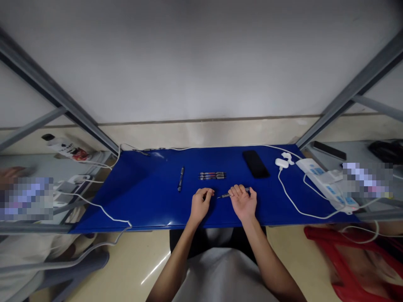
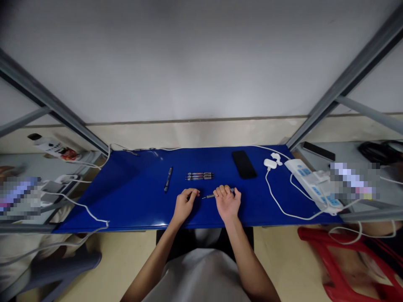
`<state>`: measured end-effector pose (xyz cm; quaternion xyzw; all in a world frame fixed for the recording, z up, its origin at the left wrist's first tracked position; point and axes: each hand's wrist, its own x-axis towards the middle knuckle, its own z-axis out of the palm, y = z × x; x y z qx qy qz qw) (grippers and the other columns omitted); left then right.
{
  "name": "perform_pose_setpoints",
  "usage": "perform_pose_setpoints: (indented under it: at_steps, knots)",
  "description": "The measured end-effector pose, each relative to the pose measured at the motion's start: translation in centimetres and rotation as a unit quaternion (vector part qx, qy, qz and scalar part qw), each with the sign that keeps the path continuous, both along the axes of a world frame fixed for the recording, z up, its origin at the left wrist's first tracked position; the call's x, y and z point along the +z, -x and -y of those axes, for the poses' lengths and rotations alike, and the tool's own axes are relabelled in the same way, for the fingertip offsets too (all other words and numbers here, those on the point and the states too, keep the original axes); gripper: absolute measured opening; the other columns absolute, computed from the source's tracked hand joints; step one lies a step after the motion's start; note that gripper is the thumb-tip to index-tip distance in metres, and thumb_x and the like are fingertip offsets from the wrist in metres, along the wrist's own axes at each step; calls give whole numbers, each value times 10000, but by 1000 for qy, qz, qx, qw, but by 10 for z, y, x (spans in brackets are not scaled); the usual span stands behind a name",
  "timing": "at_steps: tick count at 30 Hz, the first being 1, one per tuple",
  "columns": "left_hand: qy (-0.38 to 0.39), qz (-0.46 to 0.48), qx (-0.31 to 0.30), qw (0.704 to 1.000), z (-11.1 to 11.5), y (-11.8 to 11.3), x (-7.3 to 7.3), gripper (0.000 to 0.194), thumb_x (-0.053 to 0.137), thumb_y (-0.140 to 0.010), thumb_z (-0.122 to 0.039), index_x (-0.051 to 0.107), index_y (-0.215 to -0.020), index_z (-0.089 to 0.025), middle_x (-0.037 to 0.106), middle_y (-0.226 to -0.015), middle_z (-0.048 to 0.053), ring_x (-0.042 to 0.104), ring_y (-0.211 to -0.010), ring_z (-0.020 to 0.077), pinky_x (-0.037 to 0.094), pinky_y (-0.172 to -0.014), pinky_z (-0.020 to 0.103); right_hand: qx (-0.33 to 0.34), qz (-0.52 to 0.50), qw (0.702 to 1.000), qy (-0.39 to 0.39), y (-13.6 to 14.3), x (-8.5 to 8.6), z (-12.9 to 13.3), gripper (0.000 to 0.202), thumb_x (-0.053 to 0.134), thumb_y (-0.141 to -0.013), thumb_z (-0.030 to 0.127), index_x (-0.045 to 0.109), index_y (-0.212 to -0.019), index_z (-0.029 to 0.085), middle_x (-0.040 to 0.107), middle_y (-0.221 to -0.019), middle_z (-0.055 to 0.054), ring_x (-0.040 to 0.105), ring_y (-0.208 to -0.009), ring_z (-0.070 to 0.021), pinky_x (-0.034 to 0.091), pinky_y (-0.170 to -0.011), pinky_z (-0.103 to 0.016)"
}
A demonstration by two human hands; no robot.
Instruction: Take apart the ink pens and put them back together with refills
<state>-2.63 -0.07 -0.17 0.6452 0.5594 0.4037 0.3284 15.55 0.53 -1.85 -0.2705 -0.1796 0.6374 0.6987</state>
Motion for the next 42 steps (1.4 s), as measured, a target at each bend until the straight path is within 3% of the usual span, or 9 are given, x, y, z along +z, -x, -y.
perform_pose_setpoints:
  at_steps: [11,21,42]
  knots:
    - [4,4,-1,1000,0,0,0,322,429,-963,-367,696,-860,-218,712,-861,15,613,-863,166,454,-783,286,9,-147,989,24,1,7,2,354,454,-863,416,298,-611,222,239,-608,46,321,-551,-144,373,-556,-319]
    - [-2,7,2,1000,0,-1,-1,319,438,-958,-366,700,-853,-219,714,-855,21,615,-860,173,455,-791,291,28,-208,978,14,2,9,3,348,480,-838,387,270,-620,215,280,-596,39,364,-564,-138,407,-571,-310]
    - [-6,7,-2,1000,0,-1,-1,308,437,-961,-352,690,-844,-221,711,-852,13,615,-865,167,451,-802,295,36,-217,975,18,1,8,4,339,473,-851,383,276,-631,218,273,-601,44,353,-559,-137,394,-560,-310]
